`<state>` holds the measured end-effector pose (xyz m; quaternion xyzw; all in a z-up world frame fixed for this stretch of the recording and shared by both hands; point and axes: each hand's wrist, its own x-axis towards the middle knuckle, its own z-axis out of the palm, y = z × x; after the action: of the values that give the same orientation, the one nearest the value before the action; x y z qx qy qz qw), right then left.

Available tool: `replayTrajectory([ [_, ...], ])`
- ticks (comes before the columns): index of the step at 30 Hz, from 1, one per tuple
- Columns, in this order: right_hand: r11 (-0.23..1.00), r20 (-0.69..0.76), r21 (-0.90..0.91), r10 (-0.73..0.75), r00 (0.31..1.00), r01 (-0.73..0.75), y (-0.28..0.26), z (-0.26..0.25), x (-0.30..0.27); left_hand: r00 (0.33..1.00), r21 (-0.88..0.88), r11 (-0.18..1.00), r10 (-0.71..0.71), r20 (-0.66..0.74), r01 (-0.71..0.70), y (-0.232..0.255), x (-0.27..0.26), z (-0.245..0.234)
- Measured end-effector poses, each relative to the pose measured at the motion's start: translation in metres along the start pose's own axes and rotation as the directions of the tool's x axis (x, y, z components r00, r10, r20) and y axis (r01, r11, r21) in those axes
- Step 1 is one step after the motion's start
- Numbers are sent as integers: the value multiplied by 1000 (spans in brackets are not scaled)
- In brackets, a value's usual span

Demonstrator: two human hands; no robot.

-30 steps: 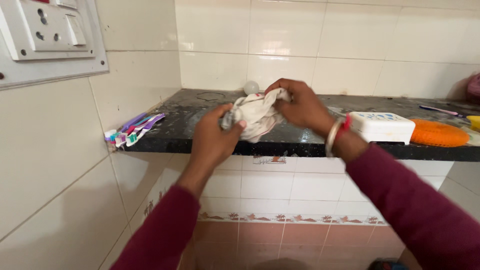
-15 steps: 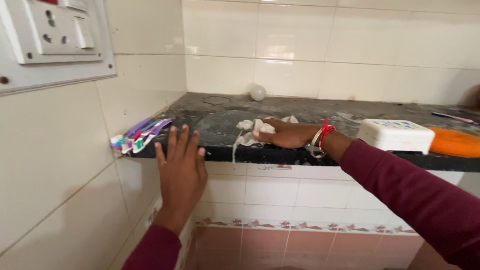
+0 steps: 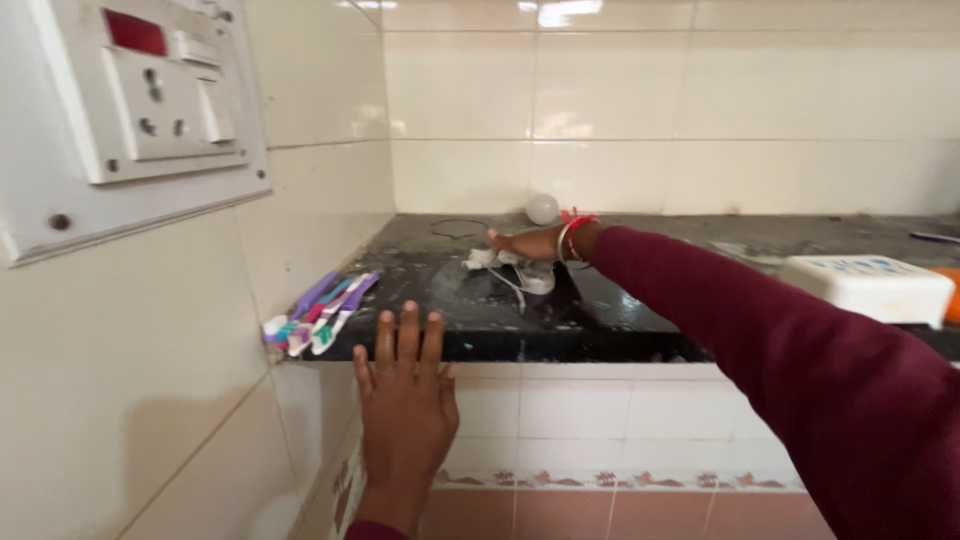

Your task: The person enters a bathroom and organizes items on a black countertop, including a blue cup, soap dishes, and toothbrushes. They wet a cloth under a tap and wipe the countertop surface.

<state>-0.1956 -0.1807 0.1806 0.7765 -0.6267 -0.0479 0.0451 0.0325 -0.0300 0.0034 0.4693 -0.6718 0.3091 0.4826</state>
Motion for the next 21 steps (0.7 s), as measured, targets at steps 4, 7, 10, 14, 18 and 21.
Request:
replayTrajectory([
  [4,892,84,414,-238,968,184,-33,0,18,999,49,999,3,45,-5,-7,-7,3],
  [7,854,70,434,-348,935,286,-50,-3,-4,1000,44,999,8,19,-9,-5,-6,5],
  [10,849,63,354,-441,895,393,-66,6,-46,1000,41,999,10,2,-10,-5,-6,4],
  [14,855,70,280,-471,879,436,-39,21,-115,1000,37,999,0,22,-1,-6,-8,2],
  [18,807,103,424,-494,863,411,13,33,-165,1000,20,1000,1,-2,-1,-6,-9,1],
  [21,836,131,496,-339,932,235,52,35,-178,1000,-10,1000,-21,-7,21,-2,-10,5],
])
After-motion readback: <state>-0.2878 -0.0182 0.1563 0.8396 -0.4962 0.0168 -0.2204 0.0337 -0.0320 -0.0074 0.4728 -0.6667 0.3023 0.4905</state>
